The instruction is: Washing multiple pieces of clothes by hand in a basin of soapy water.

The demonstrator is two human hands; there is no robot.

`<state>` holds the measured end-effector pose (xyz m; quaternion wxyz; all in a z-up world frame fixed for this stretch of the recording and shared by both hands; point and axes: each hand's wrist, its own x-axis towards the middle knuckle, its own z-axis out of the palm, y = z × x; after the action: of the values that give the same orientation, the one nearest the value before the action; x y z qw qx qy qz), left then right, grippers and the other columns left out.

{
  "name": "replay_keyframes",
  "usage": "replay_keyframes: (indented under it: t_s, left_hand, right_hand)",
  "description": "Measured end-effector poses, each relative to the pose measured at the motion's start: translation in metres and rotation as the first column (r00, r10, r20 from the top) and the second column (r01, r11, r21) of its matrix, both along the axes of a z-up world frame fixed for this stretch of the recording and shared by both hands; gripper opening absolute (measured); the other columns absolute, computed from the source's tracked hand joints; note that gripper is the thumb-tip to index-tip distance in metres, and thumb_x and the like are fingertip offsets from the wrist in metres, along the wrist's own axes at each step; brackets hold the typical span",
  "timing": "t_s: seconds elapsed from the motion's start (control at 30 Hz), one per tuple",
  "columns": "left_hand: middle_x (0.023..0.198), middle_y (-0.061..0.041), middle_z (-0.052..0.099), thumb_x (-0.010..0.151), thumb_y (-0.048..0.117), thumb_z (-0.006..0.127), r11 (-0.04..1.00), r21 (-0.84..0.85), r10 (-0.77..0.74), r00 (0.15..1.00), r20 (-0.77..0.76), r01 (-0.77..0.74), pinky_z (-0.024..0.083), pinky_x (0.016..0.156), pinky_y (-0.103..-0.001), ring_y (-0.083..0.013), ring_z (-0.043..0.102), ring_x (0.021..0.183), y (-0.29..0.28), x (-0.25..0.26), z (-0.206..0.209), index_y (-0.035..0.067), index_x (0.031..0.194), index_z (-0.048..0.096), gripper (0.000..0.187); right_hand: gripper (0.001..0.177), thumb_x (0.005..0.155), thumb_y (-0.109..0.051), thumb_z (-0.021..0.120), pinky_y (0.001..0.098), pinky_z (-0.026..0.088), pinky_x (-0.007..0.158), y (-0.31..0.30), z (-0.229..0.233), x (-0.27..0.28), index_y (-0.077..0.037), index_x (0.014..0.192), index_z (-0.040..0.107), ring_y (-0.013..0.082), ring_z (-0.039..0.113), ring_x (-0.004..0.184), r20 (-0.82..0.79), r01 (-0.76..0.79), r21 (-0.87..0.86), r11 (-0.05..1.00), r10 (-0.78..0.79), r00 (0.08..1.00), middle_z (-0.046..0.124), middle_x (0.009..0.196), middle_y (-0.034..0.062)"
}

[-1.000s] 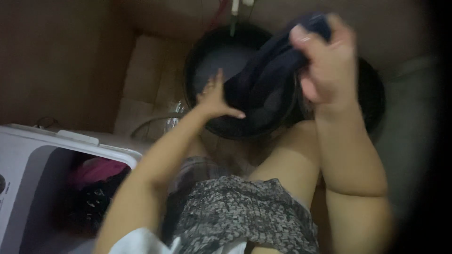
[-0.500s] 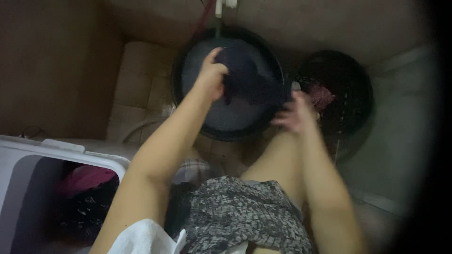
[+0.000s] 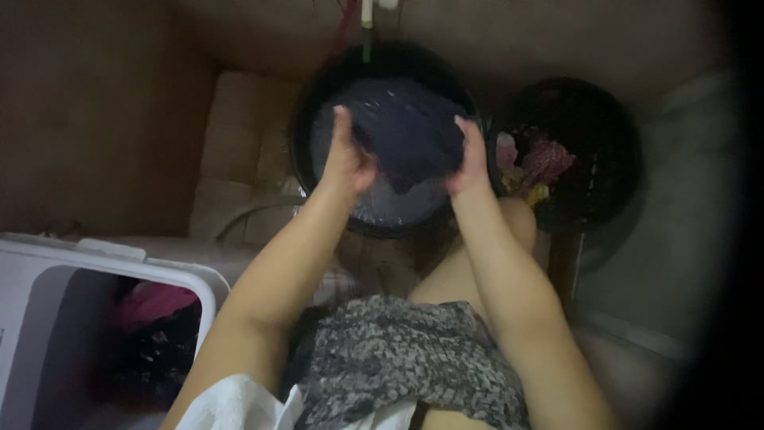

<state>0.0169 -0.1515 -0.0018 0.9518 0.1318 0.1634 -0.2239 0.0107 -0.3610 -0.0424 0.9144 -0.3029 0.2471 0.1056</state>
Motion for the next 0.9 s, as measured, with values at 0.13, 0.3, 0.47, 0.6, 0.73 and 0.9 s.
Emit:
replay_keyframes:
  t_s: [0.13,0.3,0.47,0.6,0.73,0.9]
  left_hand:
    - [0.138,-0.016,0.061,0.071,0.066,0.075,0.918,0.395,-0.021,0.999,-0.035,0.033,0.051,0.107,-0.054,-0.0352,0.062,0.125,-0.005,0.008,-0.022,0.011,0.141,0.05,0.092]
    - [0.134,-0.018,0.064,0.071,0.073,0.073,0.987,0.154,-0.045,0.998,-0.046,0.052,0.054,0.102,-0.049,-0.0356,0.063,0.119,-0.004,0.009,-0.01,0.003,0.141,0.056,0.101]
    - [0.138,-0.005,0.061,0.07,0.034,0.08,0.854,0.372,0.103,0.82,0.563,-0.363,0.039,0.118,-0.042,-0.0257,0.056,0.132,-0.005,0.018,0.03,0.015,0.143,0.052,0.081]
    - [0.148,-0.006,0.047,0.072,0.032,0.075,0.618,0.518,-0.1,0.595,0.797,-0.591,0.025,0.123,-0.035,-0.0205,0.04,0.143,-0.012,0.024,0.0,0.013,0.147,0.046,0.083]
    - [0.13,-0.019,0.068,0.087,0.027,0.075,0.696,0.616,-0.149,0.766,0.625,-0.368,0.045,0.116,-0.043,-0.0318,0.062,0.126,-0.014,0.044,-0.045,0.001,0.133,0.066,0.053]
    - [0.117,-0.017,0.071,0.085,0.041,0.072,0.948,0.315,0.045,0.999,0.016,-0.048,0.056,0.097,-0.053,-0.0386,0.067,0.111,-0.016,0.06,0.023,0.008,0.122,0.066,0.049]
  right_hand:
    - [0.058,0.085,-0.041,0.069,0.0506,0.049,0.111,0.015,0.028,0.004,-0.005,0.131,0.064,0.0353,0.062,0.123,0.023,-0.124,0.107,0.986,0.122,0.992,0.065,0.135,0.0151]
    - [0.066,0.083,-0.05,0.065,0.0549,0.045,0.112,0.036,0.036,-0.013,-0.01,0.136,0.063,0.0351,0.06,0.127,-0.011,-0.183,0.172,0.968,0.187,0.982,0.064,0.138,0.0128]
    - [0.076,0.094,-0.066,0.055,0.0712,0.03,0.111,0.042,0.024,-0.046,-0.014,0.149,0.048,0.0445,0.041,0.14,0.622,-0.662,0.649,0.373,0.241,0.745,0.047,0.152,0.0165]
    - [0.098,0.074,-0.078,0.062,0.0586,0.04,0.113,0.034,-0.008,-0.023,-0.012,0.146,0.055,0.0386,0.057,0.13,0.2,-0.221,0.494,0.841,0.138,0.97,0.056,0.147,0.0163]
    - [0.063,0.095,-0.045,0.068,0.0504,0.051,0.114,0.012,-0.023,0.019,-0.005,0.141,0.058,0.0338,0.064,0.126,0.127,0.002,0.222,0.975,-0.031,0.991,0.061,0.141,0.0144]
    - [0.044,0.077,-0.018,0.076,0.0478,0.063,0.091,0.026,0.065,0.026,-0.019,0.12,0.068,0.0282,0.071,0.106,0.314,0.165,-0.235,0.958,-0.086,0.946,0.074,0.111,0.0059]
